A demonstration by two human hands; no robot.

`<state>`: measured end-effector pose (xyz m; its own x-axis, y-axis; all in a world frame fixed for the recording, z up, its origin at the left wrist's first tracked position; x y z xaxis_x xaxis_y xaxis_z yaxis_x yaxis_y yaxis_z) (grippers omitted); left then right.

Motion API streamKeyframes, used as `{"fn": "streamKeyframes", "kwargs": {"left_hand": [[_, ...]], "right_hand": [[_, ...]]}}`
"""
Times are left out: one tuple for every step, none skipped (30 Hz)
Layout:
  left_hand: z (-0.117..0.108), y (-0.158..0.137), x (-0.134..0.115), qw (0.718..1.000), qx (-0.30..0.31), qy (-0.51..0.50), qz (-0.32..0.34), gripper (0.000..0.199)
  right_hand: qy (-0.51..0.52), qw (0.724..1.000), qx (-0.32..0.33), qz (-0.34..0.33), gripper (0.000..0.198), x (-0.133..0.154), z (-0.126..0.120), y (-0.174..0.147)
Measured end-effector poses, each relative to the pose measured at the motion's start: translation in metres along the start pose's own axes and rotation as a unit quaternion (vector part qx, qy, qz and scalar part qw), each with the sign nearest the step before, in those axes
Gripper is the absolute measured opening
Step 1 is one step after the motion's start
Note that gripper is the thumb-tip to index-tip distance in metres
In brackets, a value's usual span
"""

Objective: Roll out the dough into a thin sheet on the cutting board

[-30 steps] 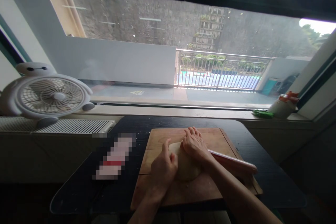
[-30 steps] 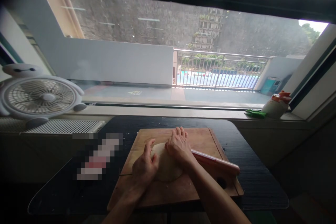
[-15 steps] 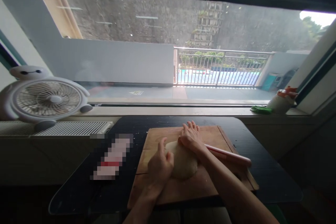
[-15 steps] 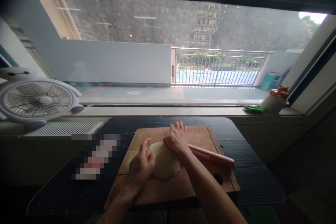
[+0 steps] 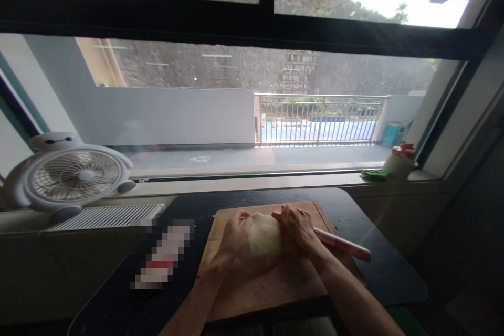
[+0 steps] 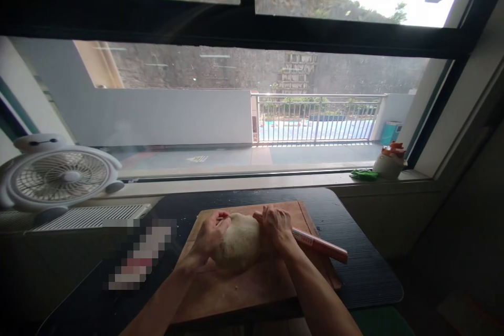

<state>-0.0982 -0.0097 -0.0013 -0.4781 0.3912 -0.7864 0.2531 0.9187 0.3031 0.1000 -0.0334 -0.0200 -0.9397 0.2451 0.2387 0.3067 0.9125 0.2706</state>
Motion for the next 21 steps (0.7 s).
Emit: {"fn": "streamKeyframes", "kwargs": {"left_hand": [[-0.004, -0.006, 0.002, 0.999, -0.037, -0.007, 0.0, 0.027], [-0.008, -0.012, 0.004, 0.998, -0.061, 0.0, -0.006, 0.026], [-0.011, -0.018, 0.008, 0.997, -0.066, 0.024, -0.018, 0.024], [-0.015, -0.024, 0.012, 0.996, -0.061, 0.051, -0.032, 0.021], [-0.017, -0.03, 0.015, 0.995, -0.051, 0.077, -0.046, 0.019], [-0.019, -0.035, 0.017, 0.993, -0.037, 0.095, -0.056, 0.017], [-0.02, -0.04, 0.019, 0.992, -0.028, 0.104, -0.062, 0.018], [-0.02, -0.044, 0.019, 0.992, -0.03, 0.104, -0.064, 0.02], [-0.02, -0.047, 0.019, 0.992, -0.043, 0.101, -0.065, 0.023], [-0.019, -0.05, 0.018, 0.991, -0.06, 0.097, -0.065, 0.027], [-0.018, -0.052, 0.017, 0.99, -0.076, 0.096, -0.066, 0.031], [-0.016, -0.054, 0.017, 0.989, -0.09, 0.099, -0.067, 0.033], [-0.014, -0.055, 0.017, 0.988, -0.1, 0.101, -0.067, 0.036], [-0.012, -0.055, 0.018, 0.987, -0.105, 0.104, -0.064, 0.037], [-0.011, -0.055, 0.019, 0.987, -0.108, 0.106, -0.061, 0.038], [-0.01, -0.055, 0.021, 0.987, -0.108, 0.108, -0.056, 0.039], [-0.009, -0.055, 0.023, 0.987, -0.107, 0.11, -0.051, 0.04], [-0.008, -0.055, 0.024, 0.987, -0.107, 0.11, -0.046, 0.041], [-0.008, -0.055, 0.026, 0.987, -0.105, 0.11, -0.042, 0.042], [-0.008, -0.055, 0.028, 0.988, -0.103, 0.11, -0.039, 0.043], [-0.007, -0.056, 0.029, 0.988, -0.101, 0.108, -0.037, 0.043]], "right_hand": [[0.002, 1.0, 0.001, 0.0, 0.034, -0.002, -0.002, 0.002], [0.009, 1.0, -0.001, -0.002, 0.036, -0.002, -0.004, 0.003], [0.019, 1.0, -0.004, -0.005, 0.037, 0.0, -0.006, 0.003], [0.03, 0.999, -0.008, -0.011, 0.038, 0.004, -0.008, 0.002], [0.038, 0.999, -0.01, -0.018, 0.039, 0.008, -0.01, 0.0], [0.041, 0.999, -0.009, -0.024, 0.039, 0.014, -0.012, -0.002], [0.038, 0.999, -0.01, -0.027, 0.038, 0.019, -0.015, -0.005], [0.032, 0.999, -0.013, -0.026, 0.038, 0.025, -0.018, -0.007], [0.027, 0.999, -0.019, -0.024, 0.037, 0.03, -0.02, -0.009], [0.024, 0.999, -0.024, -0.024, 0.037, 0.035, -0.022, -0.012], [0.024, 0.999, -0.02, -0.028, 0.037, 0.041, -0.022, -0.013], [0.026, 0.999, -0.007, -0.039, 0.036, 0.048, -0.02, -0.014], [0.03, 0.998, 0.01, -0.056, 0.035, 0.054, -0.016, -0.014], [0.034, 0.996, 0.025, -0.075, 0.034, 0.061, -0.012, -0.013], [0.036, 0.995, 0.034, -0.089, 0.033, 0.066, -0.008, -0.01], [0.034, 0.994, 0.041, -0.096, 0.032, 0.07, -0.003, -0.006], [0.03, 0.994, 0.04, -0.099, 0.031, 0.073, 0.0, 0.0], [0.023, 0.994, 0.043, -0.096, 0.03, 0.075, 0.002, 0.007], [0.014, 0.994, 0.052, -0.091, 0.03, 0.075, 0.003, 0.013], [0.008, 0.994, 0.062, -0.087, 0.031, 0.075, 0.004, 0.017], [0.006, 0.994, 0.072, -0.084, 0.033, 0.074, 0.005, 0.02]]}}
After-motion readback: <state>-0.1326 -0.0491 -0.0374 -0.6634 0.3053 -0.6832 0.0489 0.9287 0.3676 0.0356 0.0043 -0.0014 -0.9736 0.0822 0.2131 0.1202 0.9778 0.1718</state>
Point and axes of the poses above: each hand's wrist, its own y-axis towards the middle knuckle, its own z-axis out of the palm, x = y × z, the point moved 2 cm from there along y, towards the middle knuckle, and after that the axes turned 5 degrees about z, right-handed, at the moved point
